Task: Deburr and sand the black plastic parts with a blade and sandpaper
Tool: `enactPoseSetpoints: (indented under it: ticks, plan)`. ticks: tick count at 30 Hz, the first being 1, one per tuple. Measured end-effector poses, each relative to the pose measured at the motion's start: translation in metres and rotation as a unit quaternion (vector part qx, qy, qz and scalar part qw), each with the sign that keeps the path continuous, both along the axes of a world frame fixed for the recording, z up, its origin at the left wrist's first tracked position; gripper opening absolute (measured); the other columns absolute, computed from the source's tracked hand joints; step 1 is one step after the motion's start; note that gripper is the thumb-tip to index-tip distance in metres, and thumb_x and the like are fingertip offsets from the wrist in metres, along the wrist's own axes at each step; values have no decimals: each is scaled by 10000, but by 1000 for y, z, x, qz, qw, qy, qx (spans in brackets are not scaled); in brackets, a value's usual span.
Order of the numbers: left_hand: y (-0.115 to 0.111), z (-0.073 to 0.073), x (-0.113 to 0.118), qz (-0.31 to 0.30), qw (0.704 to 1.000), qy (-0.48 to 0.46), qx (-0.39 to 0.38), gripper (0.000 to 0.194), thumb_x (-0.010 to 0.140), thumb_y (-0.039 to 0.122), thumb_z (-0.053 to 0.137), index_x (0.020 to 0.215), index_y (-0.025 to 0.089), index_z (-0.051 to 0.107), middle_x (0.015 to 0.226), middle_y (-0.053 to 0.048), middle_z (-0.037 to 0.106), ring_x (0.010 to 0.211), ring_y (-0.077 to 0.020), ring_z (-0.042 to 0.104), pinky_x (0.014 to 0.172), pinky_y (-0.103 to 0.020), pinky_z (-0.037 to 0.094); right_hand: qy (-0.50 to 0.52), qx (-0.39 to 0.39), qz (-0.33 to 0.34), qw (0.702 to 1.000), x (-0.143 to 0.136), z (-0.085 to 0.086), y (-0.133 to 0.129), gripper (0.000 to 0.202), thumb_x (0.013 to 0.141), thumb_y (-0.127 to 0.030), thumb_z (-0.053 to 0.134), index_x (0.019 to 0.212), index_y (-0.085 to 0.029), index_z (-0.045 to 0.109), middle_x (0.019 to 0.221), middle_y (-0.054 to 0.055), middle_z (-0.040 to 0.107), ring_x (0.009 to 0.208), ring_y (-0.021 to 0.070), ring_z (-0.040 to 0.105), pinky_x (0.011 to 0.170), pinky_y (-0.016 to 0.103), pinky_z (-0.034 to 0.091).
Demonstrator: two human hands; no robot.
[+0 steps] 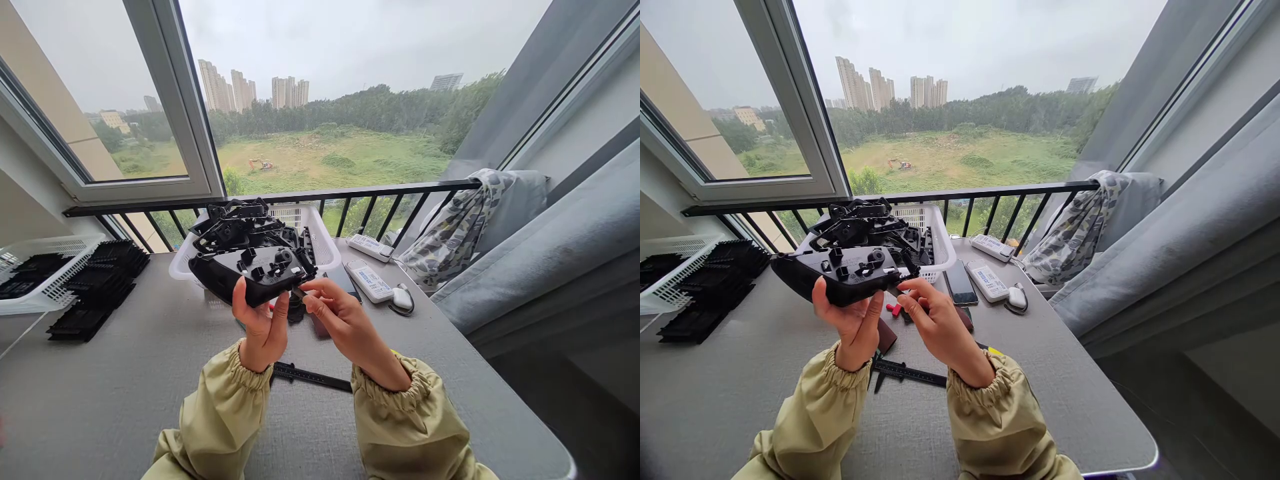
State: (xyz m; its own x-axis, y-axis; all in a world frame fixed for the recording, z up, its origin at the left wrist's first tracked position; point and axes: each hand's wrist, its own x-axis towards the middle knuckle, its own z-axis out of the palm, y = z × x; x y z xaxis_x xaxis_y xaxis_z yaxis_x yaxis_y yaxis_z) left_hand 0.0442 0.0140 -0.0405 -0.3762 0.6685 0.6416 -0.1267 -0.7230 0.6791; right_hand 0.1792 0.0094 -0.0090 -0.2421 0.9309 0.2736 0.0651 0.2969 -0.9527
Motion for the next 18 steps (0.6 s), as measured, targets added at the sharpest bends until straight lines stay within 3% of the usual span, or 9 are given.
enactPoseSetpoints:
  ticks: [11,15,18]
  plan:
    - [-2,6,2,20,1000,18,-1,802,794,280,740,1397,415,229,1434,-76,488,1194,-218,601,1064,-414,461,-25,16,25,999,7,-1,-2,274,917,-440,548,1019,-199,626,733,2,576,597,109,477,493,227,334]
    - [-1,8,2,39,998,49,28,698,829,253,698,1371,422,292,1455,-58,464,1212,-195,583,1058,-390,464,-16,21,10,1000,5,-1,-3,272,916,-441,549,1010,-197,622,741,4,583,591,107,473,489,230,333]
    - [1,11,2,56,994,67,61,727,828,237,697,1399,410,281,1485,-68,415,1241,-209,561,1071,-400,443,-22,12,27,999,3,-2,-3,283,917,-450,547,1028,-203,628,718,-2,592,579,109,482,494,235,342]
